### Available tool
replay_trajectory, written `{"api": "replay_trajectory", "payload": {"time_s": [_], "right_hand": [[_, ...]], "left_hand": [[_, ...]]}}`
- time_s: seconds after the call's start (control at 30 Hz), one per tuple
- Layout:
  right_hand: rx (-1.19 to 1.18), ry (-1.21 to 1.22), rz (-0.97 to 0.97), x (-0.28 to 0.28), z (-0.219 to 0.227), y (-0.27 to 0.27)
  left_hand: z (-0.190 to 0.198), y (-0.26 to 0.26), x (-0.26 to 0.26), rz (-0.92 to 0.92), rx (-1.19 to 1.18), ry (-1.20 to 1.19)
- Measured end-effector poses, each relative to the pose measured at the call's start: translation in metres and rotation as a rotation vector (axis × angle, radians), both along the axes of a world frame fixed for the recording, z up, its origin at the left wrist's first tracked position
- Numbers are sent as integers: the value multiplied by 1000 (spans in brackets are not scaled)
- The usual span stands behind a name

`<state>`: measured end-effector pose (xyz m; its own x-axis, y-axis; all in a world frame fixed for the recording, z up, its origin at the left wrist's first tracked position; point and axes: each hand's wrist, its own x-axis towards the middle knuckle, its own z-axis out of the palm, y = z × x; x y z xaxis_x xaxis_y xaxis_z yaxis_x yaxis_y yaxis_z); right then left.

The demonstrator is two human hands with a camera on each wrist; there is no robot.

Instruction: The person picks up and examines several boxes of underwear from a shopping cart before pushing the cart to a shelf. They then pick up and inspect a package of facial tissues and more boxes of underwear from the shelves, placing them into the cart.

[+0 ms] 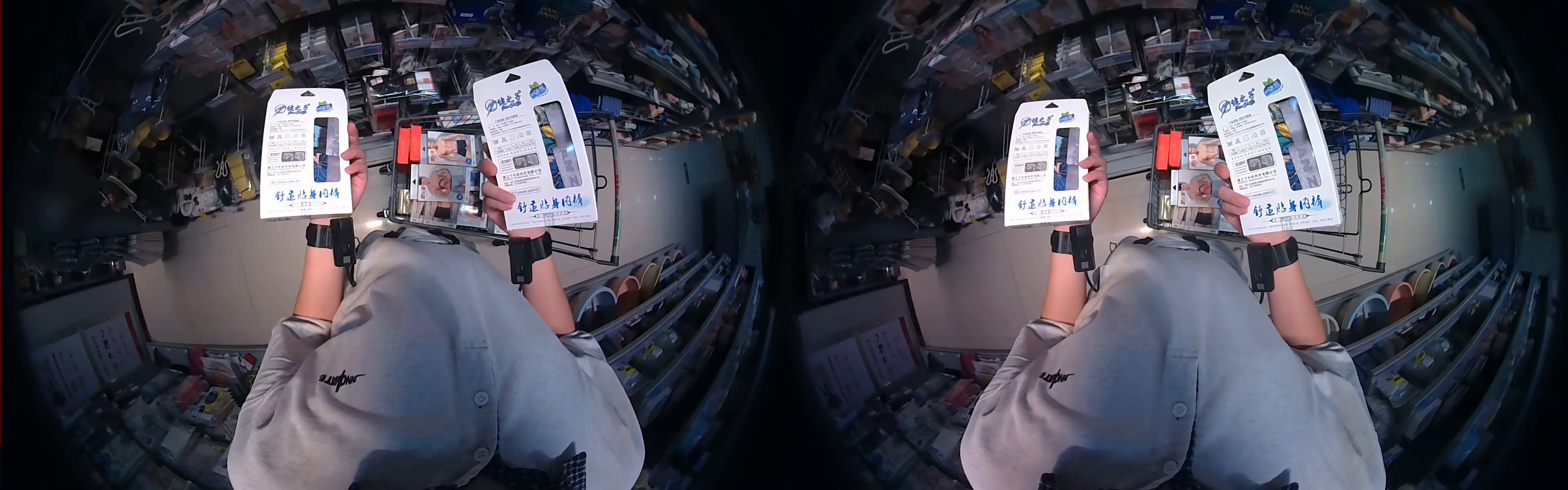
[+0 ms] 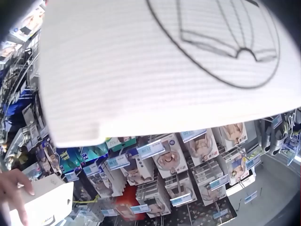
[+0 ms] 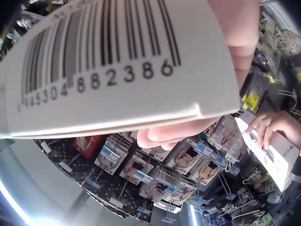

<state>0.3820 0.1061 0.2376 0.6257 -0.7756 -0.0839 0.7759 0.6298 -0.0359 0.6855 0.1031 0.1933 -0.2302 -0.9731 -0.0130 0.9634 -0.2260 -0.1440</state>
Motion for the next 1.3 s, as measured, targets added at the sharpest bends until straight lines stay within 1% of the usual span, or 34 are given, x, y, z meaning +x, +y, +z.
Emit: {"api": "replay_trajectory", "payload": {"time_s": [0.1, 0.13, 0.17, 0.23, 0.27, 0.37, 0.43, 0.5, 0.53, 0.57, 0.63, 0.77, 0.87, 0.97, 1.0, 1.03, 1.1, 1.13, 1.17, 1.23, 1.3], "right_hand": [[11, -5, -3, -3, -9, 0], [40, 110, -40, -1, -4, 2], [21, 73, -22, 0, -4, 0], [94, -3, -30, 2, -1, -3], [110, 3, -48, 0, -4, -3], [106, 18, -126, -5, -18, -2], [159, 87, -123, -5, -16, 0], [79, 73, -71, -8, -21, 0], [136, 69, -76, -8, -21, 0], [197, 124, -99, -10, -24, 1], [175, 228, -86, -12, -28, -1], [235, 223, -40, -11, -33, -1], [239, 258, -51, -10, -34, 0], [227, 216, -59, -9, -27, 2], [219, 223, -70, -8, -32, 1], [206, 173, -45, -9, -36, -2], [158, 218, -67, -8, -36, -3], [130, 220, -63, -10, -36, -5], [127, 219, -62, -13, -34, -4], [104, 221, -63, -13, -23, -4], [68, 245, -65, -13, -18, -5]], "left_hand": [[4, 0, -1, 31, -4, -12], [4, -1, 1, 65, 51, -6], [5, -2, 2, 96, 105, 1], [3, -2, 5, 172, 160, -35], [-1, -1, 7, 202, 153, -62], [2, 5, 10, 146, 200, 64], [-4, 7, 13, 133, 193, 78], [-9, 7, 15, 138, 205, 91], [-9, 7, 15, 159, 251, 82], [-8, 6, 13, 187, 251, 37], [-7, 5, 14, 194, 288, -46], [-19, 2, 22, 221, 253, -106], [-16, 3, 22, 200, 226, -39], [-11, 5, 18, 198, 171, -22], [-7, 5, 17, 190, 138, -22], [1, 5, 14, 192, 137, -29], [16, 7, 8, 180, 67, -58], [10, 6, 13, 116, 9, 11], [11, 8, 13, 117, 7, 10], [17, 11, 13, -34, -68, 54], [20, 13, 13, -67, -52, 50]]}}
